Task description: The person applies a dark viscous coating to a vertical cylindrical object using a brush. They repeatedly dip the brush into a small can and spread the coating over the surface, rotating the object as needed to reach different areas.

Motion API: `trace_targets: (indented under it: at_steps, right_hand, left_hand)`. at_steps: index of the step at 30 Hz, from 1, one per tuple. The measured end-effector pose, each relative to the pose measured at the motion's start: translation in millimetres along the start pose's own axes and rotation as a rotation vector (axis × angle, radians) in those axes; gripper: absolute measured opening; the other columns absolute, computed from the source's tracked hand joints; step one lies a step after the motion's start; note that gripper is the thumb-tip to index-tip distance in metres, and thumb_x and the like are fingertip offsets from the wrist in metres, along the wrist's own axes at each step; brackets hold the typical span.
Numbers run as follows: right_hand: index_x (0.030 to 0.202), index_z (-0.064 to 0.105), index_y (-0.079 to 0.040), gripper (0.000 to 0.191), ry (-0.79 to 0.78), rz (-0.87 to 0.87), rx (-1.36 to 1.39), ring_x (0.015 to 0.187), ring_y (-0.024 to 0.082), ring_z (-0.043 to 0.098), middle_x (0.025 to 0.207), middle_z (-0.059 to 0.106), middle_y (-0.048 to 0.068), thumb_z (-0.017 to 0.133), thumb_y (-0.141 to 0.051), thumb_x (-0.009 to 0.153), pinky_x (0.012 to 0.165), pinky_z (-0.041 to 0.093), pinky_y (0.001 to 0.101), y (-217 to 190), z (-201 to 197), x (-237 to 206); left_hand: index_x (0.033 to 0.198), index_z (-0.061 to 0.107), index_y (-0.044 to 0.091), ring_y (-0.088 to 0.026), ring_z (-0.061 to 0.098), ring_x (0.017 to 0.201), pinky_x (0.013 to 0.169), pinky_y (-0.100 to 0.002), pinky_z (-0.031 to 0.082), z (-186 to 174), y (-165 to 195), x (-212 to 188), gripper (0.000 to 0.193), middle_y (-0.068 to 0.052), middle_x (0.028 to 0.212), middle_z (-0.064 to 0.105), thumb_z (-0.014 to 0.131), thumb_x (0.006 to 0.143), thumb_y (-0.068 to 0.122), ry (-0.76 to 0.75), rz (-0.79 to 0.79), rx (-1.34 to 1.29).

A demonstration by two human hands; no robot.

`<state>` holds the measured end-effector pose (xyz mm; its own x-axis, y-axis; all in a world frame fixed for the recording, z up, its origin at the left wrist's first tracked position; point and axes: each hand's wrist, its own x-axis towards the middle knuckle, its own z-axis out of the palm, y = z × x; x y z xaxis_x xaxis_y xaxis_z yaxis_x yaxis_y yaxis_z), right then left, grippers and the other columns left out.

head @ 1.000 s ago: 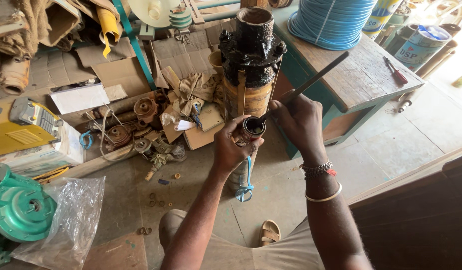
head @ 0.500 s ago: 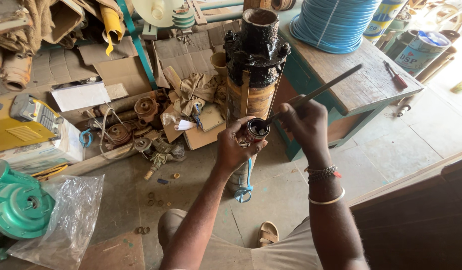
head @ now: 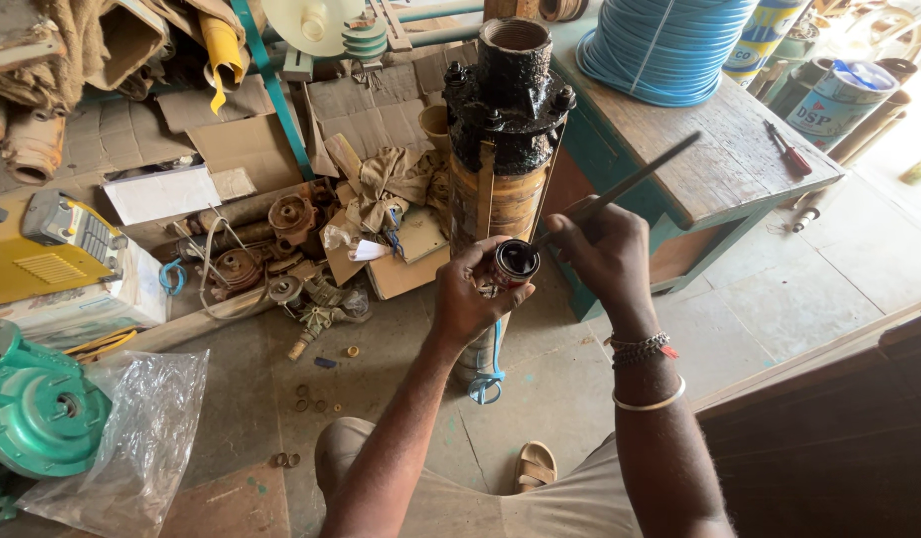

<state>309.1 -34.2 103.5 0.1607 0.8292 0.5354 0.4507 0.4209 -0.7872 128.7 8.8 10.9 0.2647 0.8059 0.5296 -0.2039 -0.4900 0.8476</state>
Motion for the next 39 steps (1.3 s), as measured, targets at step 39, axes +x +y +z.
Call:
trace_targets:
  at_steps: [39]
  right_hand:
    - [0.116, 0.061, -0.003, 0.014, 0.154, 0.270, 1.520, 0.105, 0.025, 0.072, 0.113, 0.070, 0.016, 0.056, -0.009, 0.105, 0.095, 0.061, 0.0334, 83, 33, -55]
  left_hand:
    - [0.128, 0.063, -0.002, -0.019, 0.075, 0.107, 0.097, -0.032, 0.063, 22, -3, 13, 0.059, -0.014, 0.118, 0.074, 0.090, 0.077, 0.013, 0.111, 0.089, 0.028]
